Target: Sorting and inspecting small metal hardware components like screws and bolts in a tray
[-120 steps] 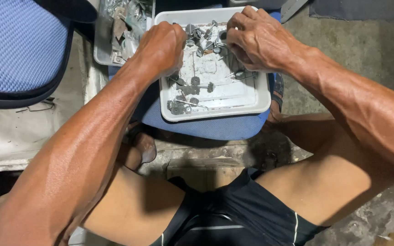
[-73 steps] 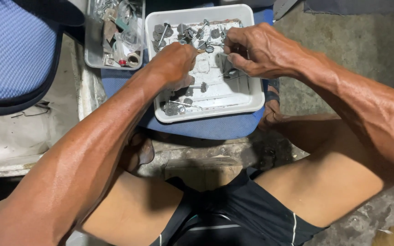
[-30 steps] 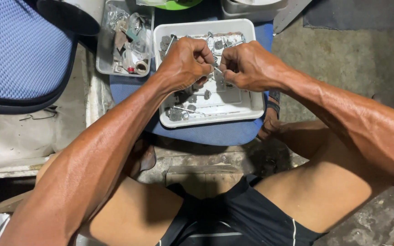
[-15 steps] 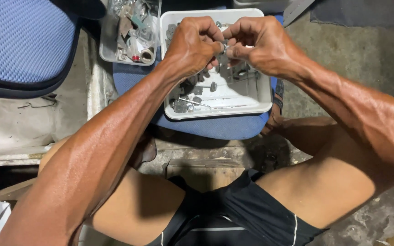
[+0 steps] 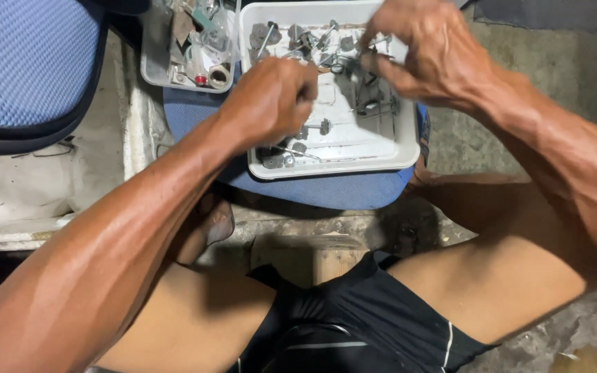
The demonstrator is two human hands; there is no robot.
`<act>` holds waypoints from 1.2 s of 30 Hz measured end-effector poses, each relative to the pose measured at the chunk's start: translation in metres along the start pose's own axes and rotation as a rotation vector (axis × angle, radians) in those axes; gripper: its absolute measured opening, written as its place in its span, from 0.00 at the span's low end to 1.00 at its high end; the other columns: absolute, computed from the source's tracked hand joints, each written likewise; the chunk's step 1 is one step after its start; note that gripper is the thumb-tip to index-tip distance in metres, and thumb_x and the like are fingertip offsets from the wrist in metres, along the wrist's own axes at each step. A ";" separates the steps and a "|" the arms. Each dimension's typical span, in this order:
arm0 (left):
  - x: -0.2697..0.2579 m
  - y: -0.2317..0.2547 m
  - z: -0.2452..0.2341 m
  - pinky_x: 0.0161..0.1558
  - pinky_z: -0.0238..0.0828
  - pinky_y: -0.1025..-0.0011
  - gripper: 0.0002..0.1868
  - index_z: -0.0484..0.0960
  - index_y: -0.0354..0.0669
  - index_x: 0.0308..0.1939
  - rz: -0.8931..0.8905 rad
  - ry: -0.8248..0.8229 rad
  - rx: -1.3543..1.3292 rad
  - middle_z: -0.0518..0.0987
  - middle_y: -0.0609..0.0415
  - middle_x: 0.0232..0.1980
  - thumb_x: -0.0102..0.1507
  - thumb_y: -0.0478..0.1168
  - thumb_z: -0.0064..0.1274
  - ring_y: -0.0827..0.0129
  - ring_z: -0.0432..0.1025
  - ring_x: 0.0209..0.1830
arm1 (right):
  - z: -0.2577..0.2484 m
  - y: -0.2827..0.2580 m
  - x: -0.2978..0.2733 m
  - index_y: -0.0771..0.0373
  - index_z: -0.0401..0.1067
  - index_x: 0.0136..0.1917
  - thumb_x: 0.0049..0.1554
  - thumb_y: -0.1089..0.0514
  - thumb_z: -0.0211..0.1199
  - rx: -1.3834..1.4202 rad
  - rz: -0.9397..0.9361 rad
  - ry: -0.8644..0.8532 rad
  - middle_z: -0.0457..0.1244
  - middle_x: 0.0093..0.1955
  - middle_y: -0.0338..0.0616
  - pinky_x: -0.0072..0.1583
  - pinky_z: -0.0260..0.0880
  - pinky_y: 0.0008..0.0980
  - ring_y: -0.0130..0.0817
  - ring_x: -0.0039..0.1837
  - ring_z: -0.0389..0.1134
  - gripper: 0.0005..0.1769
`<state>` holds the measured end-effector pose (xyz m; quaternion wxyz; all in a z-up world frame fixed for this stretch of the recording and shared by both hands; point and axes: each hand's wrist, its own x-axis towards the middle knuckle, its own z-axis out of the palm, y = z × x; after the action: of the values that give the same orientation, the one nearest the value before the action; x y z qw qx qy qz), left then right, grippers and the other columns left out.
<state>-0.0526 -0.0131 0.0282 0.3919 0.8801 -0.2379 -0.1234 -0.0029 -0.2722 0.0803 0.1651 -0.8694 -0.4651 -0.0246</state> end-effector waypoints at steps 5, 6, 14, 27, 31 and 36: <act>-0.017 -0.027 0.024 0.22 0.76 0.74 0.10 0.80 0.40 0.35 -0.004 -0.112 0.251 0.77 0.51 0.29 0.61 0.21 0.51 0.70 0.71 0.20 | 0.031 0.017 -0.022 0.56 0.78 0.54 0.58 0.53 0.68 -0.193 0.061 -0.507 0.67 0.61 0.53 0.59 0.63 0.48 0.48 0.64 0.66 0.11; -0.019 -0.031 0.028 0.20 0.74 0.72 0.11 0.78 0.40 0.34 0.030 -0.121 0.377 0.72 0.54 0.27 0.60 0.20 0.51 0.70 0.67 0.20 | 0.036 0.020 -0.024 0.54 0.77 0.57 0.55 0.48 0.69 -0.259 0.115 -0.642 0.65 0.71 0.59 0.81 0.49 0.58 0.53 0.79 0.60 0.18; -0.022 -0.028 0.043 0.31 0.82 0.65 0.10 0.79 0.38 0.31 0.018 -0.024 0.386 0.78 0.49 0.31 0.64 0.33 0.65 0.62 0.74 0.24 | 0.031 0.010 -0.023 0.52 0.77 0.58 0.57 0.53 0.65 -0.456 0.048 -0.676 0.66 0.66 0.47 0.67 0.64 0.48 0.48 0.70 0.63 0.15; -0.015 -0.011 0.053 0.20 0.64 0.59 0.19 0.65 0.44 0.17 -0.113 0.080 0.363 0.60 0.59 0.16 0.50 0.14 0.37 0.65 0.62 0.16 | -0.017 -0.009 -0.016 0.63 0.70 0.50 0.66 0.59 0.56 0.115 0.244 -0.255 0.63 0.38 0.41 0.40 0.62 0.38 0.33 0.34 0.60 0.05; -0.020 -0.007 0.055 0.21 0.61 0.65 0.21 0.60 0.48 0.21 -0.175 0.045 0.299 0.59 0.62 0.20 0.57 0.16 0.28 0.68 0.57 0.19 | -0.024 -0.013 -0.016 0.57 0.70 0.51 0.67 0.56 0.58 0.228 0.307 -0.281 0.62 0.36 0.37 0.39 0.60 0.36 0.30 0.33 0.57 0.04; -0.011 0.006 0.033 0.12 0.63 0.75 0.23 0.76 0.43 0.18 -0.325 0.039 0.160 0.70 0.59 0.13 0.62 0.18 0.39 0.68 0.70 0.11 | -0.026 -0.022 -0.012 0.58 0.71 0.49 0.65 0.57 0.59 0.359 0.423 -0.373 0.63 0.35 0.37 0.36 0.56 0.34 0.30 0.33 0.57 0.03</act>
<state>-0.0770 -0.0320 0.0111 0.2999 0.9376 -0.0939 -0.1486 -0.0252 -0.2788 0.1083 0.2291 -0.8933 -0.2936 0.2517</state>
